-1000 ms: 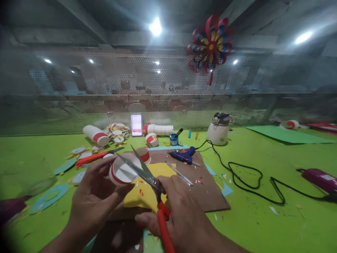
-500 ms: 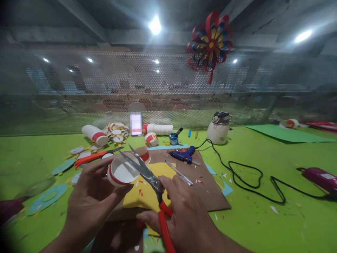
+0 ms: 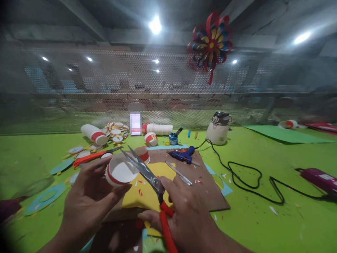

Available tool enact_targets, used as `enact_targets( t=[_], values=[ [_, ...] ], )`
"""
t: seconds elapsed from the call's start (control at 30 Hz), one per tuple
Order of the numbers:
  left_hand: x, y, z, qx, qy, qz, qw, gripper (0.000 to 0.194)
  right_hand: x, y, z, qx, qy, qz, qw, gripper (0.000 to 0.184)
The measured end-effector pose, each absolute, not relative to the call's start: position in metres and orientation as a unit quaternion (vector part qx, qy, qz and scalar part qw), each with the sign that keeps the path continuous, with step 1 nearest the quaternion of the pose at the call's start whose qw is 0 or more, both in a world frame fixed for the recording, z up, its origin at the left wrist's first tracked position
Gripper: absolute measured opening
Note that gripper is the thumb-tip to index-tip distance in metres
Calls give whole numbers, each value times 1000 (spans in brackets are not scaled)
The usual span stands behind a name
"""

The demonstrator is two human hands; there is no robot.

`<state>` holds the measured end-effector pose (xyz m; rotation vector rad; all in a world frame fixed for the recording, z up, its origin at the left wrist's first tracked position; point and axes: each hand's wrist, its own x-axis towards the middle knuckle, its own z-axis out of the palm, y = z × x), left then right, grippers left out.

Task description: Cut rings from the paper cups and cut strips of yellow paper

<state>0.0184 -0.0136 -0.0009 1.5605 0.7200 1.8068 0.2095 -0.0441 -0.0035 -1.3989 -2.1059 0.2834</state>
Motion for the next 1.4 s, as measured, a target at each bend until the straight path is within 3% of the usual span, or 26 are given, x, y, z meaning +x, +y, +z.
enact_targets(
  t=[0.8, 1.4],
  values=[
    [13, -16, 0, 609, 258, 662, 352, 52, 216, -43, 2, -495, -804, 117, 308, 40],
    [14, -23, 4, 560, 298, 652, 415, 46, 215, -45, 8, -495, -798, 140, 315, 42]
  ],
)
